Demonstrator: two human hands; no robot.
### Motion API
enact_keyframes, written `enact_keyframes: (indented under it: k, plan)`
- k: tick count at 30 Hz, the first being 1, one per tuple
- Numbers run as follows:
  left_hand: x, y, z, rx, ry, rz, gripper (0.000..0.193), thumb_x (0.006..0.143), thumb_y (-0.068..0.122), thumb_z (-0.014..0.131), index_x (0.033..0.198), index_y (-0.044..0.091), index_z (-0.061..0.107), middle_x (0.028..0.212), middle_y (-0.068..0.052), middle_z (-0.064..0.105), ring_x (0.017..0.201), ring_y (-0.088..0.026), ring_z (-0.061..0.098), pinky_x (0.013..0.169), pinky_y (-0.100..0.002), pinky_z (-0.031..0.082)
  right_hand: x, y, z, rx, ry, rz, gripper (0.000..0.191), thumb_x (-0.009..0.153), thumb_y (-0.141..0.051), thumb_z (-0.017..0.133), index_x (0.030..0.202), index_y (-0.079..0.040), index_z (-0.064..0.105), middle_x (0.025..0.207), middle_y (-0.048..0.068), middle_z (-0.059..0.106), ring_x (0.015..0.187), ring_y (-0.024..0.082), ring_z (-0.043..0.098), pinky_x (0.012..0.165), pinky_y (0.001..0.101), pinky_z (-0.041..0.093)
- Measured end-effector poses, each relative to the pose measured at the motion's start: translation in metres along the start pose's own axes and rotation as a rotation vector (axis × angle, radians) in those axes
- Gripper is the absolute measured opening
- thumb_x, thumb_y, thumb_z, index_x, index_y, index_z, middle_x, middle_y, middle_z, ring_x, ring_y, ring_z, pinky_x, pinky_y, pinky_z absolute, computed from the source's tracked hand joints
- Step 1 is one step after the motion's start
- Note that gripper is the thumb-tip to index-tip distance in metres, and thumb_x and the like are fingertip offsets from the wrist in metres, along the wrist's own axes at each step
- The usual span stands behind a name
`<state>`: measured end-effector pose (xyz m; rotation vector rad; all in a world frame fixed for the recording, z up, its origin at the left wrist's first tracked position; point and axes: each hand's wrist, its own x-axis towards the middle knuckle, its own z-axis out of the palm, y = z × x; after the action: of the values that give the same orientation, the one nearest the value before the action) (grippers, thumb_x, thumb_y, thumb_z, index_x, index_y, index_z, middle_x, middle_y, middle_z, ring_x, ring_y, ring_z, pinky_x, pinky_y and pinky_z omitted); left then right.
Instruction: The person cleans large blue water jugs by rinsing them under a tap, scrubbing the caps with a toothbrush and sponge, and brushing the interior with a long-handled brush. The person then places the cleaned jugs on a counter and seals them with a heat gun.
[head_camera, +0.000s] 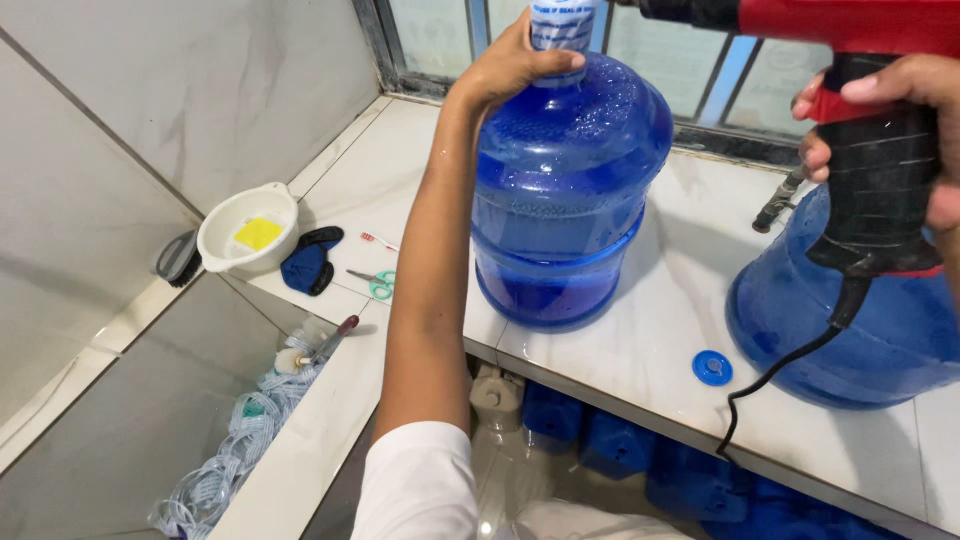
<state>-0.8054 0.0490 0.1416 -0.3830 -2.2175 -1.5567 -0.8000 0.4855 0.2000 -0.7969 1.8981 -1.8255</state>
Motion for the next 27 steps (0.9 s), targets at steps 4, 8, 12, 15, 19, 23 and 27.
enact_keyframes:
  k: [4, 8, 12, 15, 19, 23, 27]
  plan:
    - [0.004, 0.000, -0.010, -0.047, -0.114, -0.022, 0.090, 0.080, 0.023, 0.093, 0.151, 0.004, 0.041, 0.139, -0.016, 0.065, 0.132, -0.027, 0.061, 0.119, -0.040, 0.043, -0.004, 0.012, 0.004, 0.128, 0.056, -0.093, 0.037, 0.087, -0.022, 0.056, 0.113, 0.005, 0.062, 0.097, 0.014, 0.063, 0.075, 0.020, 0.063, 0.068, 0.0335, 0.054]
    - [-0.002, 0.000, -0.006, 0.006, -0.041, 0.020, 0.097, 0.078, 0.027, 0.094, 0.153, 0.005, 0.036, 0.139, -0.017, 0.064, 0.133, -0.028, 0.061, 0.118, -0.041, 0.044, -0.012, 0.015, 0.009, 0.226, 0.115, -0.090, 0.034, 0.084, -0.016, 0.060, 0.111, 0.004, 0.063, 0.097, 0.014, 0.065, 0.073, 0.018, 0.064, 0.067, 0.0320, 0.055]
    - [-0.010, 0.004, 0.001, 0.042, 0.087, 0.058, 0.092, 0.078, 0.029, 0.093, 0.143, 0.006, 0.032, 0.130, -0.019, 0.067, 0.125, -0.029, 0.066, 0.111, -0.042, 0.052, -0.016, 0.023, 0.010, 0.270, 0.089, -0.113, 0.032, 0.086, -0.015, 0.061, 0.109, 0.007, 0.063, 0.098, 0.017, 0.064, 0.075, 0.021, 0.064, 0.068, 0.0336, 0.054]
    - [-0.012, 0.009, 0.004, 0.068, 0.125, 0.056, 0.084, 0.079, 0.028, 0.091, 0.137, 0.006, 0.035, 0.124, -0.019, 0.069, 0.121, -0.029, 0.069, 0.108, -0.042, 0.056, -0.015, 0.034, 0.006, 0.251, 0.090, -0.104, 0.035, 0.086, -0.017, 0.060, 0.110, 0.008, 0.063, 0.094, 0.018, 0.064, 0.075, 0.023, 0.065, 0.071, 0.0350, 0.055]
    - [-0.017, 0.009, 0.006, 0.191, 0.174, 0.082, 0.078, 0.086, 0.026, 0.092, 0.140, 0.006, 0.040, 0.129, -0.019, 0.070, 0.128, -0.030, 0.068, 0.113, -0.042, 0.053, -0.013, 0.048, 0.002, 0.336, 0.013, -0.043, 0.035, 0.086, -0.016, 0.057, 0.110, 0.010, 0.062, 0.094, 0.018, 0.064, 0.077, 0.026, 0.065, 0.079, 0.0367, 0.057]
    - [-0.028, 0.000, 0.004, 0.360, 0.219, 0.051, 0.090, 0.086, 0.019, 0.093, 0.153, 0.011, 0.033, 0.141, -0.019, 0.052, 0.127, -0.032, 0.058, 0.108, -0.042, 0.049, -0.017, 0.060, 0.009, 0.364, 0.037, -0.007, 0.032, 0.089, -0.013, 0.061, 0.111, 0.009, 0.061, 0.103, 0.016, 0.065, 0.079, 0.025, 0.065, 0.076, 0.0353, 0.055]
    - [-0.031, -0.004, -0.002, 0.293, 0.187, 0.025, 0.095, 0.081, 0.006, 0.087, 0.158, 0.011, 0.031, 0.138, -0.015, 0.057, 0.118, -0.029, 0.066, 0.105, -0.039, 0.057, -0.019, 0.069, 0.017, 0.336, 0.056, 0.013, 0.036, 0.085, -0.011, 0.062, 0.118, 0.005, 0.062, 0.100, 0.014, 0.067, 0.074, 0.024, 0.065, 0.071, 0.0341, 0.055]
